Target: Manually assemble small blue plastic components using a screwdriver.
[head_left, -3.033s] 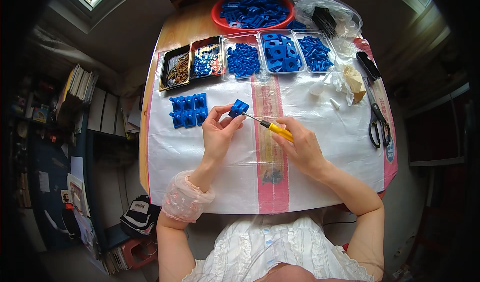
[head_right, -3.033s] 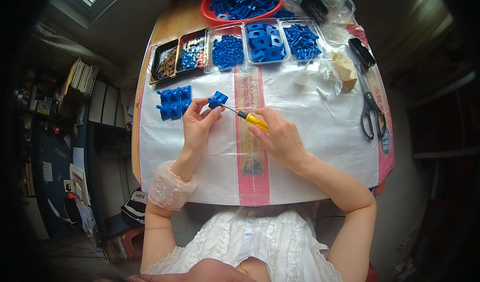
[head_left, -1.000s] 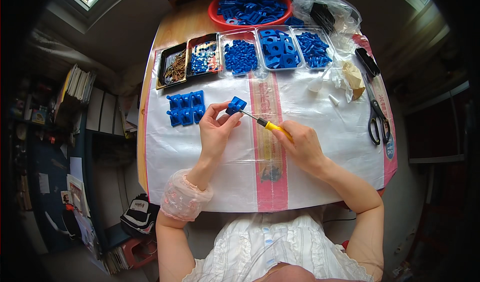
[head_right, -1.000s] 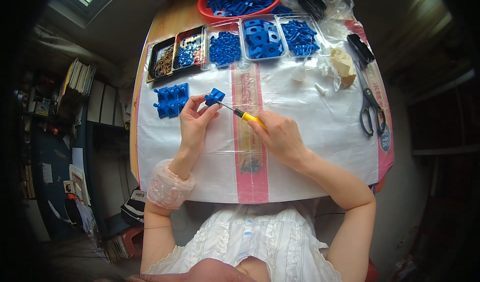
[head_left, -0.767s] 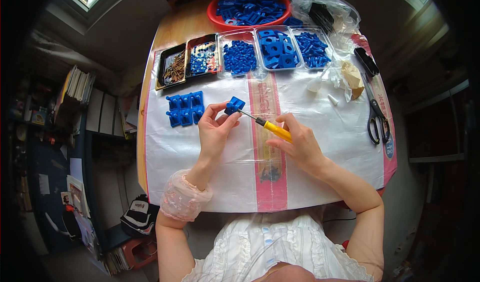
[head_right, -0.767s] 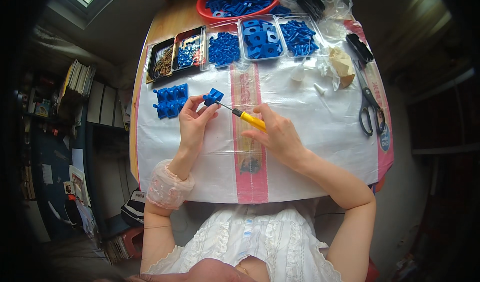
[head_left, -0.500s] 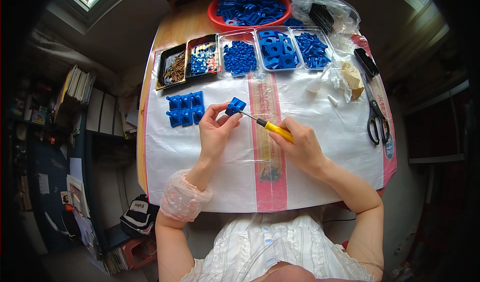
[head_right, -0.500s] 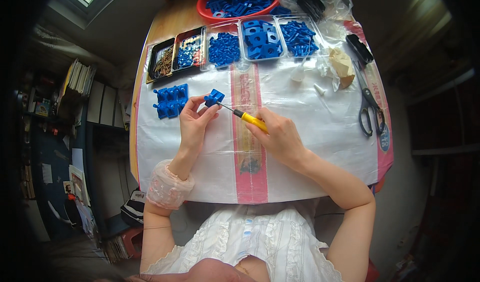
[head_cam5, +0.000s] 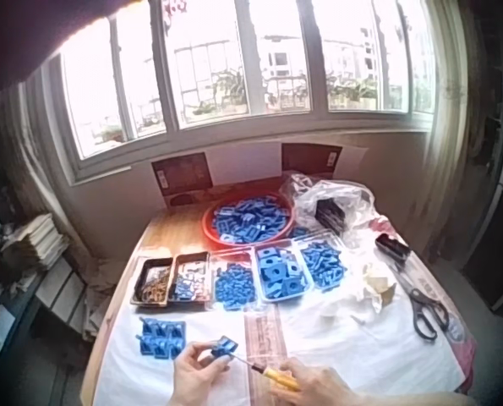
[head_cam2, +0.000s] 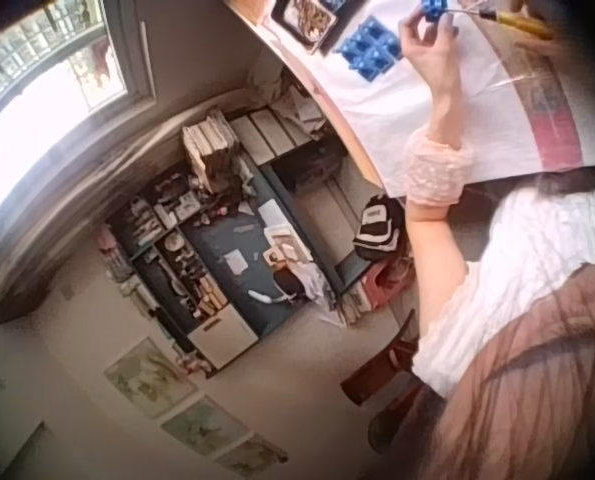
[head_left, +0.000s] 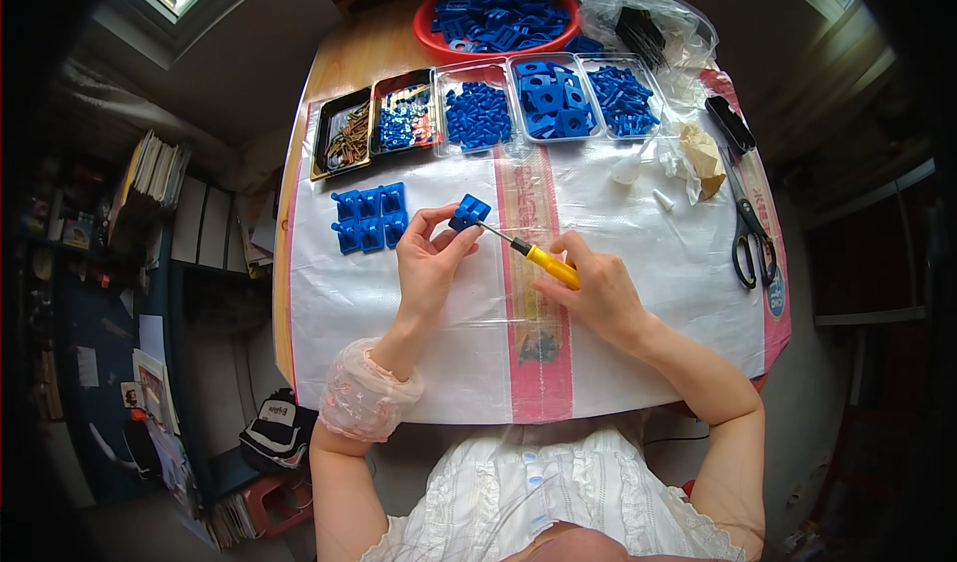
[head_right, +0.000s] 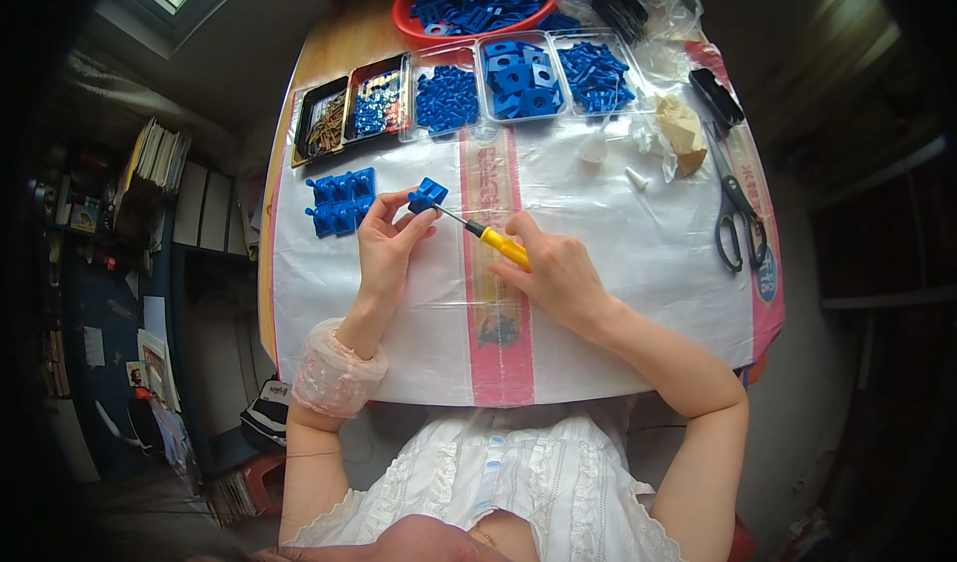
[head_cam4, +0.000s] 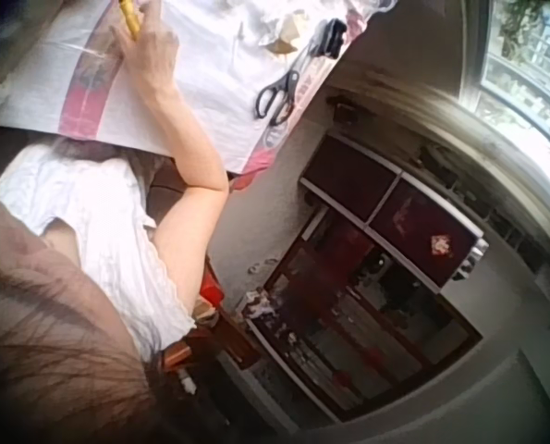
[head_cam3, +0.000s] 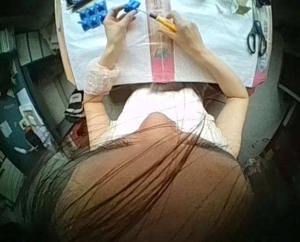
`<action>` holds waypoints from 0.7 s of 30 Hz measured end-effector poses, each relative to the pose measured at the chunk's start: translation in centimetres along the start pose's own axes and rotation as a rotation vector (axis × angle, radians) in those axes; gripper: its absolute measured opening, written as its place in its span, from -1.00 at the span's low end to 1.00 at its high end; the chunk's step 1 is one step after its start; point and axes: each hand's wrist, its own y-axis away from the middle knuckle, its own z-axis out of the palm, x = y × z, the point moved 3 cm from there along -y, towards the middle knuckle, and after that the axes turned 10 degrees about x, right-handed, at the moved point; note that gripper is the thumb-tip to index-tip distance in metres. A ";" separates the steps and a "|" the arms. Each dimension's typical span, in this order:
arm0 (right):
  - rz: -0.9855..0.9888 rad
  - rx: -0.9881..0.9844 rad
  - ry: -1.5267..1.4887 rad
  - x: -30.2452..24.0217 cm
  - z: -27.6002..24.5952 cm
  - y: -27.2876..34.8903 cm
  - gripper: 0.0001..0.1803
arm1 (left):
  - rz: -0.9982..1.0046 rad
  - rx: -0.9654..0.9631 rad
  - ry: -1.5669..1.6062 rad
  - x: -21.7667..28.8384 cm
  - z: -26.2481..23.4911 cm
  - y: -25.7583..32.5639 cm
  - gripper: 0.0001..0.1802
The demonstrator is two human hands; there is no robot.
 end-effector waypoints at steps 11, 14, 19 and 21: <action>-0.001 -0.021 0.102 0.0 0.1 0.0 -0.69 | -0.007 -0.016 -0.039 -0.1 -0.3 0.0 -0.64; 0.009 -0.016 0.105 0.0 -0.1 0.0 -0.69 | -0.001 -0.021 -0.039 -0.1 -0.2 0.0 -0.64; -0.066 0.081 0.020 -0.6 -0.4 -0.3 -0.66 | -0.001 -0.012 -0.038 0.0 -0.2 0.0 -0.64; -0.025 0.060 0.032 -0.2 -0.1 -0.2 -0.68 | -0.003 -0.015 -0.039 0.0 -0.2 0.0 -0.64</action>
